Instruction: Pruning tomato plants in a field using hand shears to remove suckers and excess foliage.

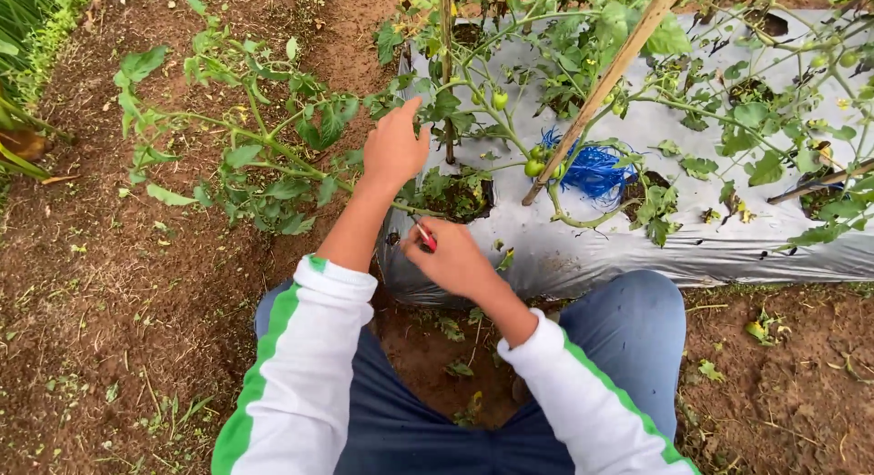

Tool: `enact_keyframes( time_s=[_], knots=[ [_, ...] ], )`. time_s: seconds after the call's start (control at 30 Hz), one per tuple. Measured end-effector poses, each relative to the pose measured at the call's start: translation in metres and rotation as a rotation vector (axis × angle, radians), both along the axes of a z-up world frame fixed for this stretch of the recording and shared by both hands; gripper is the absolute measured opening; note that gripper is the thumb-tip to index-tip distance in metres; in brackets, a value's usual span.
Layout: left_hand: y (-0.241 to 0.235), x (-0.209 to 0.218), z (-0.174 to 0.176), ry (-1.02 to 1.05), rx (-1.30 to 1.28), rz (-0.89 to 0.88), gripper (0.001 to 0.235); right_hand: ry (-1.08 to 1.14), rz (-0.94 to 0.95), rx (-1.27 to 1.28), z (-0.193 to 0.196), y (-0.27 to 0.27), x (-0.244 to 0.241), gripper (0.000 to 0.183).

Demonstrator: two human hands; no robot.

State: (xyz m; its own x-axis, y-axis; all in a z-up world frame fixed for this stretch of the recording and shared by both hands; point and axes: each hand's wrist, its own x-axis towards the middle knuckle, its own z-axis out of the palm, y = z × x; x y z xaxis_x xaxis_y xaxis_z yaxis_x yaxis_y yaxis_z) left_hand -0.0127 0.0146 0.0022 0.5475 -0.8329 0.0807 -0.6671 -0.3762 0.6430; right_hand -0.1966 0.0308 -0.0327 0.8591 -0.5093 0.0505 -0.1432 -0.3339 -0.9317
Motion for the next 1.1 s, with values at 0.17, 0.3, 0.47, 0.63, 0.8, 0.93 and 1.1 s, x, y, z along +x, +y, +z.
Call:
enact_keyframes(
  time_s=[0.17,0.3,0.47,0.63,0.8,0.93,1.1],
  knots=[
    [0.026,-0.021,0.011,-0.791,-0.380,-0.015,0.030,0.634,0.013,-0.491,-0.069,-0.089,0.027,0.024],
    [0.034,-0.084,-0.007,-0.619,-0.490,-0.758,0.054,0.667,0.036,-0.516,-0.082,-0.102,0.043,0.026],
    [0.005,-0.131,-0.084,-0.664,-0.473,-0.932,0.038,0.776,0.148,-0.579,-0.085,-0.103,0.064,0.032],
    [0.011,-0.155,-0.075,-0.649,-0.527,-1.008,0.042,0.607,0.189,-0.590,-0.062,-0.086,0.051,0.033],
    [0.014,-0.169,-0.078,-0.598,-0.576,-1.060,0.048,0.571,0.264,-0.594,-0.102,-0.092,0.054,0.036],
    [0.015,-0.170,-0.067,-0.675,-0.699,-0.991,0.033,0.559,0.301,-0.447,-0.095,-0.090,0.051,0.046],
    [0.016,-0.125,-0.002,-0.534,-0.283,-1.072,0.107,0.650,0.303,-0.260,-0.056,-0.121,0.041,0.051]
  ],
)
